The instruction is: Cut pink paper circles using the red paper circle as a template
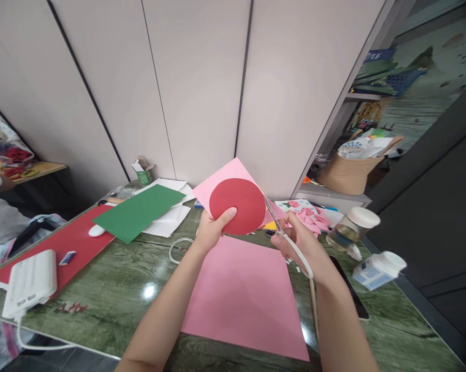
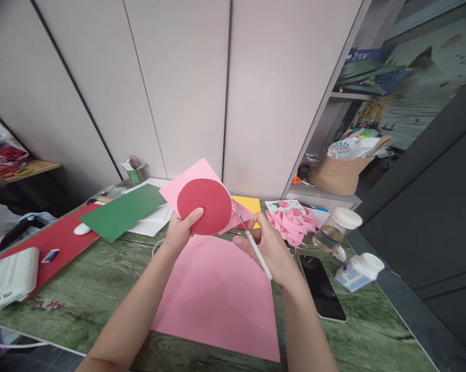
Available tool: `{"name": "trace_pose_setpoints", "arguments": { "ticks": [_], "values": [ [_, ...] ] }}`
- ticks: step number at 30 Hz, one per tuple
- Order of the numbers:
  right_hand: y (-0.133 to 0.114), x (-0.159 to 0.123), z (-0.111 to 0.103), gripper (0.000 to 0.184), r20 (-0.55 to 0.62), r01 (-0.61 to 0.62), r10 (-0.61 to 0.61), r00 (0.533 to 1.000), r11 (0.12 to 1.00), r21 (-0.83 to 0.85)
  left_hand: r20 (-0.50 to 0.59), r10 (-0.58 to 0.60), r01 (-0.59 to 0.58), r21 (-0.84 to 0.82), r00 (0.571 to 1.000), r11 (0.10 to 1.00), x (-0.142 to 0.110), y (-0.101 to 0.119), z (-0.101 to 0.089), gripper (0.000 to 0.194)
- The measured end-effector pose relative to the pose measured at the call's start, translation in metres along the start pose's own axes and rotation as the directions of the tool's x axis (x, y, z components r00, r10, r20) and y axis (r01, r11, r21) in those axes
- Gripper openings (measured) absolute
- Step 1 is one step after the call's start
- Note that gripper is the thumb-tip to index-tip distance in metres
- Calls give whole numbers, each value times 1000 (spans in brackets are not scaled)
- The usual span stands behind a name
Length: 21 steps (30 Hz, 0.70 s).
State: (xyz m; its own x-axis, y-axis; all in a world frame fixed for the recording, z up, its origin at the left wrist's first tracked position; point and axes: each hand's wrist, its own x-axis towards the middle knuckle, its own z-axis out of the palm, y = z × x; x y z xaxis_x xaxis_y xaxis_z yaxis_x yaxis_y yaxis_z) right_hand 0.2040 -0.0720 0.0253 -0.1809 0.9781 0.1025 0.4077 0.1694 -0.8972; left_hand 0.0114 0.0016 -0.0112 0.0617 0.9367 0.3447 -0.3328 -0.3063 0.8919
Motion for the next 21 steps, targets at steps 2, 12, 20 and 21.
{"name": "trace_pose_setpoints", "arguments": {
  "ticks": [2,12,20,21],
  "values": [
    [1,1,1,31,-14,9,-8,1000,1000,30,17,9,-9,31,1000,999,-1,0,0,32],
    [16,7,5,35,-43,16,-10,999,991,134,26,52,-55,112,998,992,-3,3,0,27],
    [17,6,5,37,-71,-18,27,997,992,127,7,45,-46,128,999,991,-4,6,1,28],
    [17,6,5,37,-73,-23,32,997,991,130,6,42,-42,128,999,991,-4,6,1,27]
  ]
}}
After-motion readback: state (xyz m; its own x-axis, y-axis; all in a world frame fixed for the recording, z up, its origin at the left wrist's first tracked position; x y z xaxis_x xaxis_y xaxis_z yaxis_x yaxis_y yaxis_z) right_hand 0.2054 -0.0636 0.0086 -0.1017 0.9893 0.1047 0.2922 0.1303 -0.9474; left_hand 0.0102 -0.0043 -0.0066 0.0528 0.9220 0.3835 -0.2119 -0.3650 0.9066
